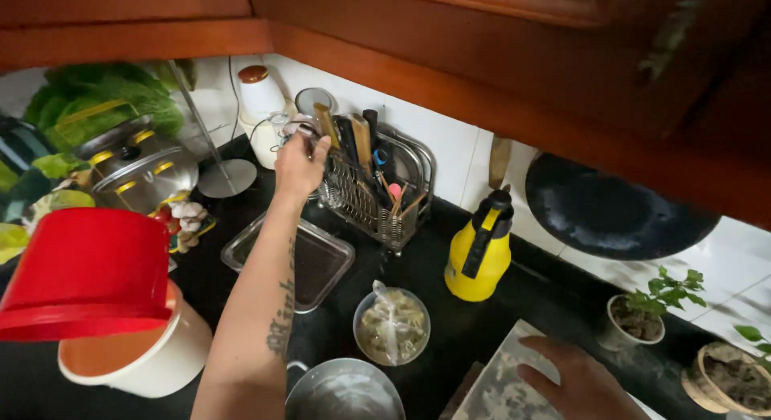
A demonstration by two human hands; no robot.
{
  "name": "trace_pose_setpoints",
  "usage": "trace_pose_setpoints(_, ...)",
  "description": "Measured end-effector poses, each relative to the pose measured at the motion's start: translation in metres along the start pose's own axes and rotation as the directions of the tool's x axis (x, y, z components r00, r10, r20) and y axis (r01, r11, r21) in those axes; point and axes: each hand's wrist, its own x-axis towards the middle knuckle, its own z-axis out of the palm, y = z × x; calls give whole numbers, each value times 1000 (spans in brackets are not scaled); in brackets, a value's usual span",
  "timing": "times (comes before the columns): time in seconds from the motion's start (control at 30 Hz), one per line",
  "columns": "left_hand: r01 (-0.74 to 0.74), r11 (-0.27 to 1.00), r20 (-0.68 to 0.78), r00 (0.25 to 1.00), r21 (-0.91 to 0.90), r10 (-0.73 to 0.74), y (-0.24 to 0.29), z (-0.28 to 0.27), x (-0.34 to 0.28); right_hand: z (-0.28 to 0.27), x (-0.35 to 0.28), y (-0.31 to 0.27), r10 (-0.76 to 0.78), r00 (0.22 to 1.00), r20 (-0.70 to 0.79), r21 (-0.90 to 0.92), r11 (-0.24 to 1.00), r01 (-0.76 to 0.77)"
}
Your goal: Wash kitchen utensils, a pot, and a metal tray in a kitchen sink.
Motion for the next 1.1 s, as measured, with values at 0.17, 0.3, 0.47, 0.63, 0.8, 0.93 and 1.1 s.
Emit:
trace_pose_setpoints(0.17, -30, 999, 76, 997, 43, 27, -3, 17, 26, 15, 15, 39, 21, 1000, 23, -50, 999, -19)
trace_pose_setpoints(0.3, 0, 1000, 123, 992, -2, 0, 23, -1, 25, 27, 18, 59, 156, 962, 222, -76, 987, -143)
trace_pose_setpoints(0.47, 294, 873, 350, 924, -388, -155, -2, 6, 22, 45, 20, 87, 126, 947, 295, 29, 990, -141)
trace_pose_setpoints(0.63, 236, 971, 414, 880, 49, -235, -7, 34, 40, 40, 13, 60, 109, 978, 181, 28, 993, -116)
trace_pose_setpoints(0.8, 263, 965, 241, 936, 4, -256, -14, 55, 26, 22, -7, 25, 200, 969, 145, 54, 976, -209)
trace_pose_setpoints(0.93, 468, 853, 300, 868, -231, -395, -2, 42, -19, 11, -16, 9, 162, 963, 215, 120, 974, -190)
trace_pose_setpoints(1.1, 86, 987, 41, 996, -136, -82, -40, 70, -76, 16, -30, -14, 115, 982, 151, 306, 939, -157)
